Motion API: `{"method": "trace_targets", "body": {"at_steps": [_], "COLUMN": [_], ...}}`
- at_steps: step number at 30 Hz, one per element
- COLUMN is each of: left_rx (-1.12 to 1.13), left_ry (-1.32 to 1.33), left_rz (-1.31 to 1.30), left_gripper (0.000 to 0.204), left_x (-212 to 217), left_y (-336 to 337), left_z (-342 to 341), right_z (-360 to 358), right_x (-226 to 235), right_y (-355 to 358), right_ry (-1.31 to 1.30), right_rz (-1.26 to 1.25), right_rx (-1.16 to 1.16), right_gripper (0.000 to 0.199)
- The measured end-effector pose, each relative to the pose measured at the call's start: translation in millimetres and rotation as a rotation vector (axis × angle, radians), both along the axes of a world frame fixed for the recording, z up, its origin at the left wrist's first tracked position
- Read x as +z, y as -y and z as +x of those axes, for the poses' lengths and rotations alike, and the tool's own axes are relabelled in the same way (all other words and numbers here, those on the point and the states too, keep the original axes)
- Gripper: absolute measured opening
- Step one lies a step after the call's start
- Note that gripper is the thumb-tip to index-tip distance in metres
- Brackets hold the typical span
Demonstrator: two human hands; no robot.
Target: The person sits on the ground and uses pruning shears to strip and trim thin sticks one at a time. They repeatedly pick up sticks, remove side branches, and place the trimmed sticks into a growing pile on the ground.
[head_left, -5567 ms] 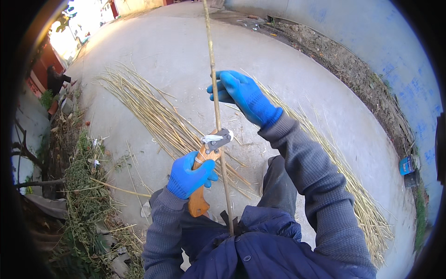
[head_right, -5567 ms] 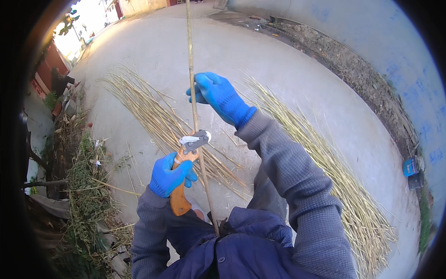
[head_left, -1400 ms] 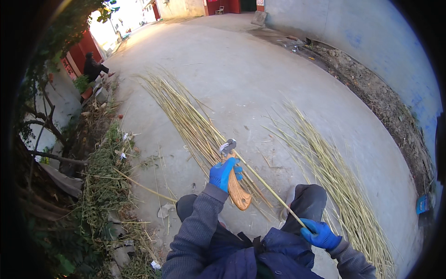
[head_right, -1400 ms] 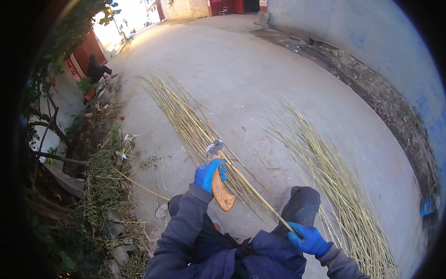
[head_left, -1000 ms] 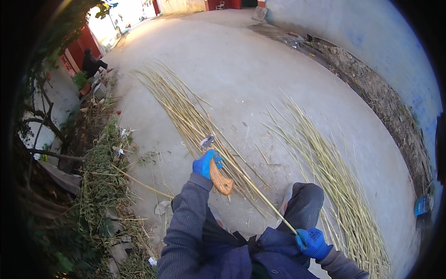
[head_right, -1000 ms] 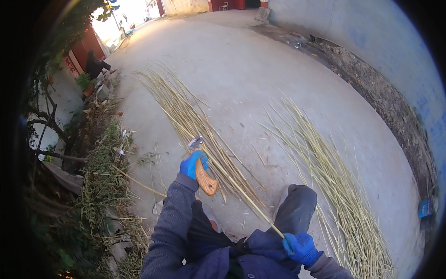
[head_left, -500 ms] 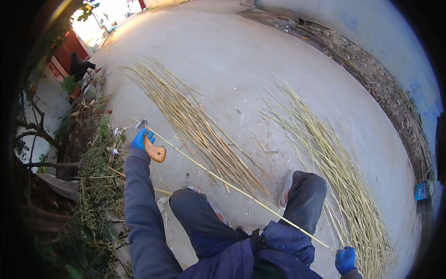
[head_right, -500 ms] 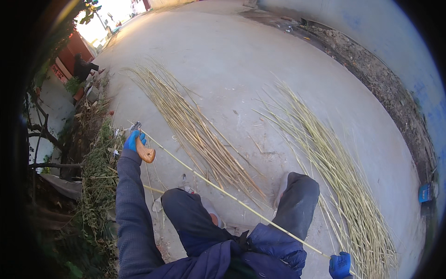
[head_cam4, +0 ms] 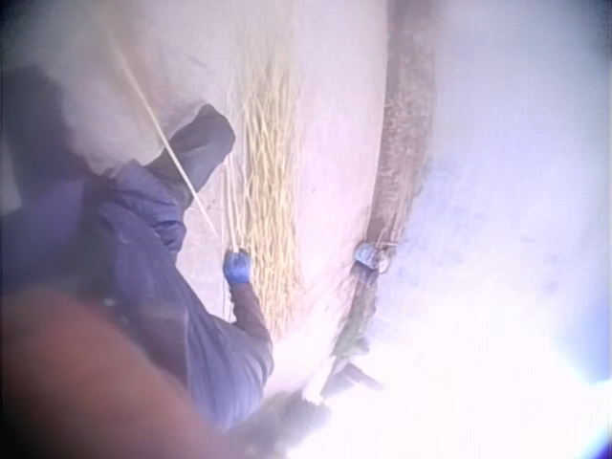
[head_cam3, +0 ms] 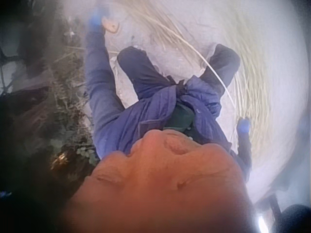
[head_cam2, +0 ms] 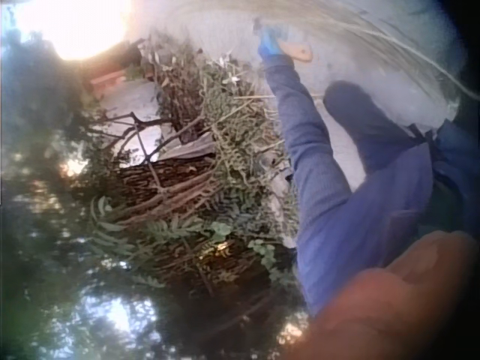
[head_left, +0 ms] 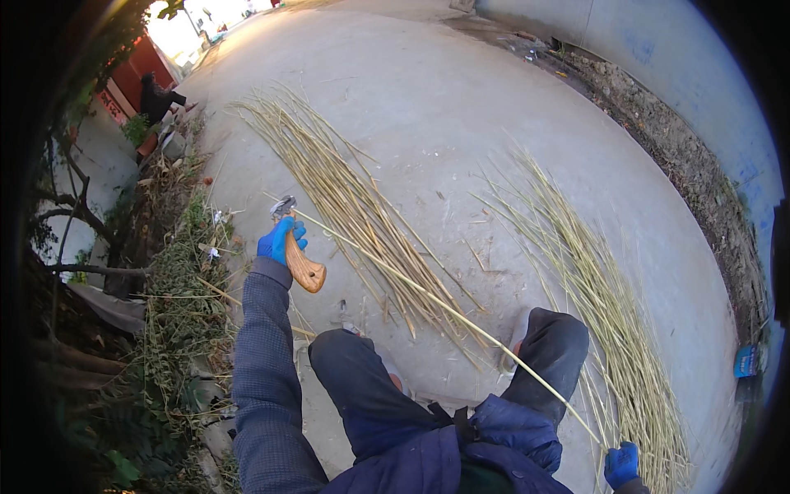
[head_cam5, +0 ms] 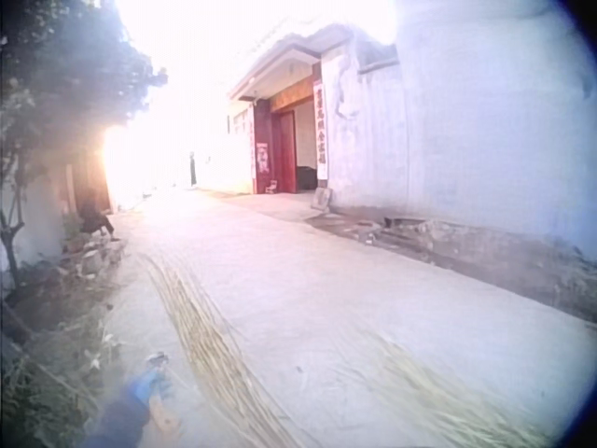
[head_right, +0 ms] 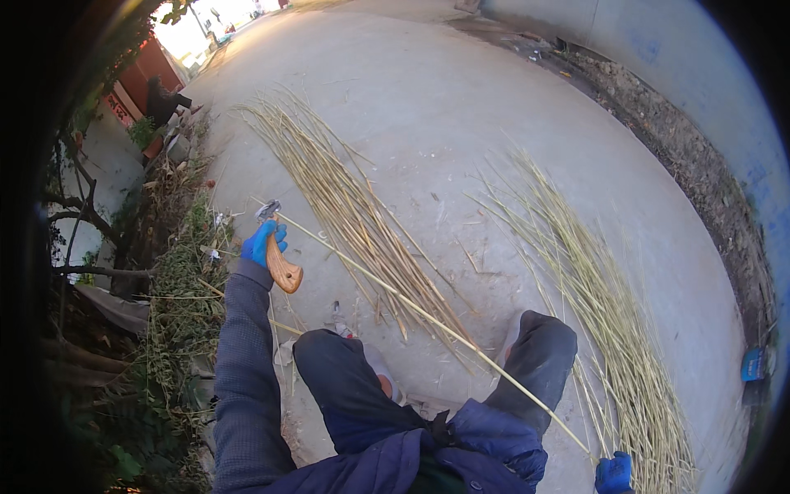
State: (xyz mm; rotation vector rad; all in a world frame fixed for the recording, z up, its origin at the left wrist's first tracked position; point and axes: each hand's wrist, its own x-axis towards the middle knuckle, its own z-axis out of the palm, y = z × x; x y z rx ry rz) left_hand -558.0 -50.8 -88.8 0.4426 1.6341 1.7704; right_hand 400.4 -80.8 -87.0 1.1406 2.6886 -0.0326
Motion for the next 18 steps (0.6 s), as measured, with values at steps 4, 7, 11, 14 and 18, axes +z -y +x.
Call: {"method": "trace_targets", "body": {"at_steps": [4, 7, 11, 14, 18], "left_rx": [0.414, 0.374, -0.041, -0.228, -0.443], "left_ry": [0.068, 0.022, 0.036, 0.451, -0.482], "left_rz": [-0.045, 0.023, 0.002, 0.007, -0.228], "left_gripper": [0.065, 0.059, 0.081, 0.072, 0.074], "left_x": [22, 27, 9, -4, -52], "left_y": [48, 101, 118, 88, 33], "left_z": [-96, -147, -130, -74, 71], "right_z": [35, 47, 30, 5, -37], "right_x": [35, 31, 11, 10, 2], "right_y": [15, 16, -18, -63, -115], "right_ry": [0.256, 0.192, 0.061, -0.110, -0.186], "right_rz": [-0.274, -0.012, 0.279, 0.437, 0.582], "right_rx": [-0.642, -0.396, -0.121, -0.115, -0.217], "right_gripper": [0.049, 0.023, 0.018, 0.018, 0.019]}}
